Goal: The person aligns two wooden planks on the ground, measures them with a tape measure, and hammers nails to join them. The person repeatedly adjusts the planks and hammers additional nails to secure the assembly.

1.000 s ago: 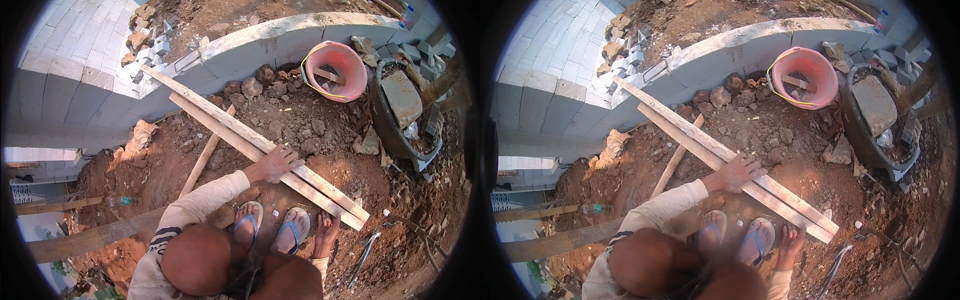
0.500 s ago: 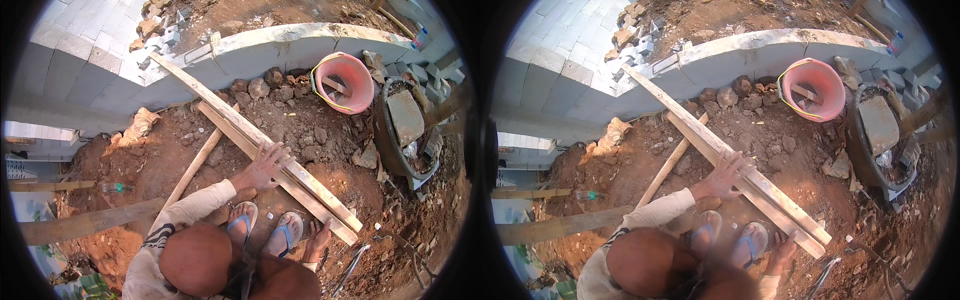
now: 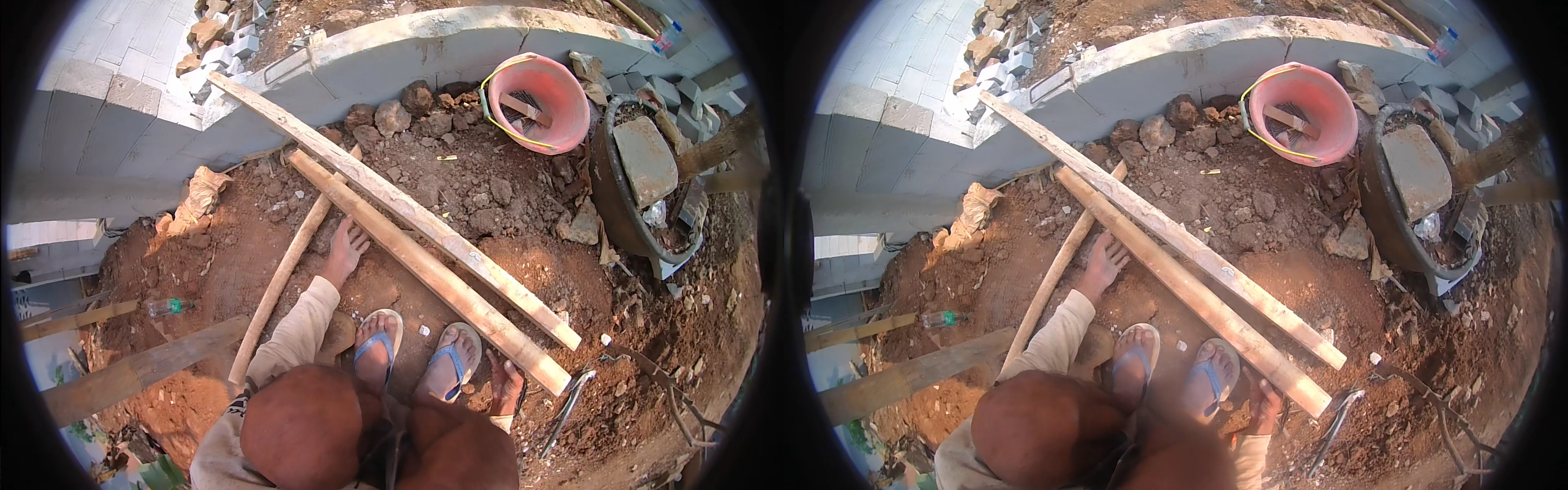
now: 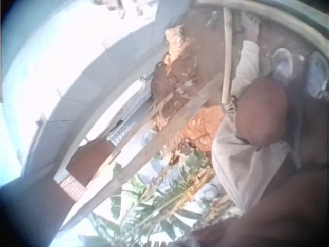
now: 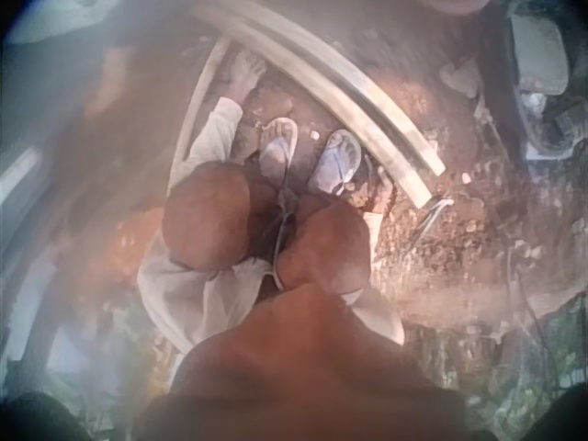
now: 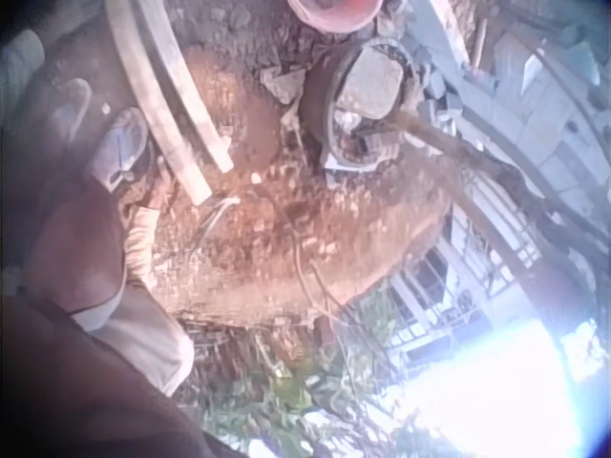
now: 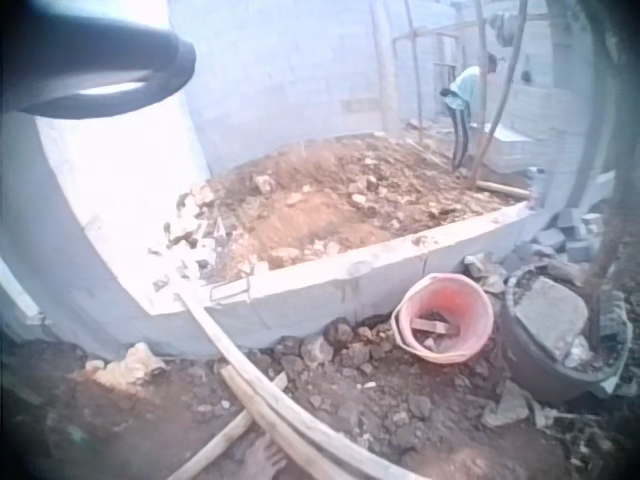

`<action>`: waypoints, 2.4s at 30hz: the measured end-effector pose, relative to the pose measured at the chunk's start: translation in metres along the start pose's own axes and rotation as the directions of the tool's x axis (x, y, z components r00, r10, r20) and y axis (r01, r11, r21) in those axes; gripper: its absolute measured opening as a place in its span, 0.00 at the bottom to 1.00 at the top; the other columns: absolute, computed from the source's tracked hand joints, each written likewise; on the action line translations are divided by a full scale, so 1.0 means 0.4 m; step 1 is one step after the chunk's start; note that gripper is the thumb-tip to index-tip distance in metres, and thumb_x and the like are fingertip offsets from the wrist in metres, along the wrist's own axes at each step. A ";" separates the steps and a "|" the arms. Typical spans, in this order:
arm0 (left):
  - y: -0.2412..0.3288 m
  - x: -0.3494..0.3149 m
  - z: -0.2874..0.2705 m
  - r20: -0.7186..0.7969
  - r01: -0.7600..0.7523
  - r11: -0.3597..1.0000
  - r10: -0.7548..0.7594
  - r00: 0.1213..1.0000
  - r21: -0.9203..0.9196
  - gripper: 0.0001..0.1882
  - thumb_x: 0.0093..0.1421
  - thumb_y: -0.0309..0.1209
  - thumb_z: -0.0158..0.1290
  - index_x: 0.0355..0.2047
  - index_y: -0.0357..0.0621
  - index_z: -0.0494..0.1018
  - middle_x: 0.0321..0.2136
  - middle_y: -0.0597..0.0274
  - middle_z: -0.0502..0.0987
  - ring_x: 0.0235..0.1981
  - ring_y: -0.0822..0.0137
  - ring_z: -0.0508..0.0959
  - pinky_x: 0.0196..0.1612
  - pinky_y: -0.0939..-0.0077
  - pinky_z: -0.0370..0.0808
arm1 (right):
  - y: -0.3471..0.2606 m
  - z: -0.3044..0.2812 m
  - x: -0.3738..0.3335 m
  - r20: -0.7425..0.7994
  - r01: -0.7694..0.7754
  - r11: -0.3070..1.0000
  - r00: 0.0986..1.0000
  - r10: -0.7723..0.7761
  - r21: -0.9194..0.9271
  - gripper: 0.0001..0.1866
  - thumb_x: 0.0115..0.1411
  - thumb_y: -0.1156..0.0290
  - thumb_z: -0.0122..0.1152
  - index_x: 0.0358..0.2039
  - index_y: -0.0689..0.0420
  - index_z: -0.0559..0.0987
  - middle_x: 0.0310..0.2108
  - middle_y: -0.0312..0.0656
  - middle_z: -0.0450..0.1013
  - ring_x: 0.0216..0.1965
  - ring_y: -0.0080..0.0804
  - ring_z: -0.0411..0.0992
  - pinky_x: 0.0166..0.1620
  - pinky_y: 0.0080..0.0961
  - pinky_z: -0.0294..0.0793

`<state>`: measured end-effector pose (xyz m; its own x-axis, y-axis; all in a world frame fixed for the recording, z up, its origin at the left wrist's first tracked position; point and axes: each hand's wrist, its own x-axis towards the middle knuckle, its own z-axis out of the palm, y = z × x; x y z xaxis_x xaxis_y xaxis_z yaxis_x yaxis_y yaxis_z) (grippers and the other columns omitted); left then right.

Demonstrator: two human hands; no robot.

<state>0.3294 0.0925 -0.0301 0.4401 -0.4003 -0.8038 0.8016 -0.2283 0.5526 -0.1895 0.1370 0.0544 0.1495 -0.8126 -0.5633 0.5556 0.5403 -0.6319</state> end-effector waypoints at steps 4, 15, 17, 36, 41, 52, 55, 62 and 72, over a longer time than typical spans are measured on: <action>-0.012 0.094 -0.005 0.087 0.056 0.978 -0.040 0.995 -0.201 0.45 0.67 0.54 0.60 0.75 0.44 0.56 0.72 0.49 0.60 0.74 0.48 0.61 0.76 0.48 0.57 | -0.020 0.035 -0.016 0.058 -0.022 0.999 0.998 0.024 -0.027 0.37 0.57 0.65 0.76 0.67 0.50 0.74 0.67 0.39 0.73 0.72 0.43 0.66 0.70 0.69 0.63; -0.030 0.090 -0.033 0.250 -0.002 0.898 0.125 0.960 -0.439 0.27 0.65 0.43 0.55 0.60 0.43 0.70 0.55 0.51 0.77 0.59 0.45 0.75 0.67 0.44 0.69 | -0.056 0.119 -0.025 -0.056 0.025 0.996 0.998 -0.020 0.088 0.46 0.51 0.70 0.71 0.72 0.56 0.66 0.68 0.48 0.70 0.72 0.50 0.64 0.73 0.62 0.63; -0.024 0.049 -0.038 0.232 0.018 0.852 0.123 0.965 -0.524 0.26 0.64 0.45 0.53 0.56 0.42 0.72 0.53 0.51 0.78 0.55 0.45 0.77 0.65 0.43 0.70 | -0.060 0.129 -0.025 -0.059 0.056 0.987 0.997 -0.047 0.154 0.47 0.52 0.72 0.69 0.73 0.57 0.64 0.69 0.49 0.69 0.73 0.49 0.63 0.75 0.61 0.60; 0.085 0.010 -0.084 0.209 -0.152 0.826 0.308 0.928 -0.543 0.48 0.65 0.73 0.50 0.55 0.33 0.64 0.39 0.53 0.70 0.39 0.59 0.74 0.46 0.59 0.78 | -0.061 0.170 -0.052 -0.125 -0.014 0.987 0.992 0.035 0.163 0.49 0.55 0.67 0.70 0.76 0.59 0.60 0.68 0.46 0.69 0.70 0.47 0.67 0.74 0.58 0.62; 0.060 0.057 -0.118 0.002 -0.367 0.806 0.415 0.910 -0.465 0.39 0.68 0.71 0.46 0.51 0.43 0.72 0.36 0.50 0.75 0.40 0.55 0.77 0.55 0.51 0.81 | -0.079 0.186 -0.070 -0.052 -0.023 0.980 0.998 0.034 0.199 0.49 0.55 0.76 0.66 0.77 0.60 0.57 0.71 0.49 0.64 0.73 0.50 0.63 0.75 0.61 0.62; 0.096 0.032 -0.133 0.115 -0.344 0.796 0.454 0.884 -0.499 0.39 0.71 0.69 0.41 0.56 0.44 0.71 0.42 0.60 0.77 0.43 0.61 0.80 0.69 0.47 0.74 | -0.092 0.127 -0.135 -0.121 0.074 0.943 0.992 -0.037 0.323 0.49 0.53 0.60 0.74 0.75 0.55 0.63 0.67 0.51 0.71 0.68 0.52 0.69 0.69 0.61 0.69; 0.110 -0.033 -0.068 0.172 -0.306 0.804 0.444 0.879 -0.510 0.36 0.72 0.66 0.43 0.57 0.44 0.71 0.43 0.60 0.77 0.43 0.61 0.80 0.68 0.48 0.74 | -0.079 0.082 -0.157 -0.293 0.154 0.916 0.955 -0.042 0.370 0.40 0.59 0.52 0.73 0.68 0.55 0.71 0.63 0.51 0.74 0.64 0.52 0.72 0.65 0.59 0.74; 0.130 -0.050 -0.017 0.191 -0.289 0.847 0.406 0.894 -0.446 0.33 0.73 0.60 0.47 0.60 0.44 0.70 0.50 0.55 0.76 0.42 0.56 0.79 0.50 0.53 0.81 | -0.060 0.028 -0.124 -0.382 0.194 0.883 0.924 -0.017 0.429 0.27 0.70 0.51 0.63 0.60 0.56 0.77 0.57 0.49 0.79 0.57 0.50 0.78 0.59 0.56 0.80; 0.135 -0.059 -0.060 0.370 -0.216 0.841 0.430 0.823 -0.496 0.41 0.71 0.64 0.49 0.64 0.38 0.66 0.52 0.52 0.75 0.52 0.54 0.76 0.64 0.49 0.73 | -0.144 0.073 -0.150 -0.265 0.284 0.922 0.940 -0.214 0.263 0.31 0.59 0.57 0.69 0.60 0.57 0.76 0.57 0.48 0.77 0.58 0.47 0.77 0.54 0.60 0.85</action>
<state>0.3719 0.1112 0.0135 0.5573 -0.7565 -0.3422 0.7796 0.3350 0.5292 -0.2067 0.1484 0.1401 -0.1952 -0.8217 -0.5355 0.7701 0.2096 -0.6024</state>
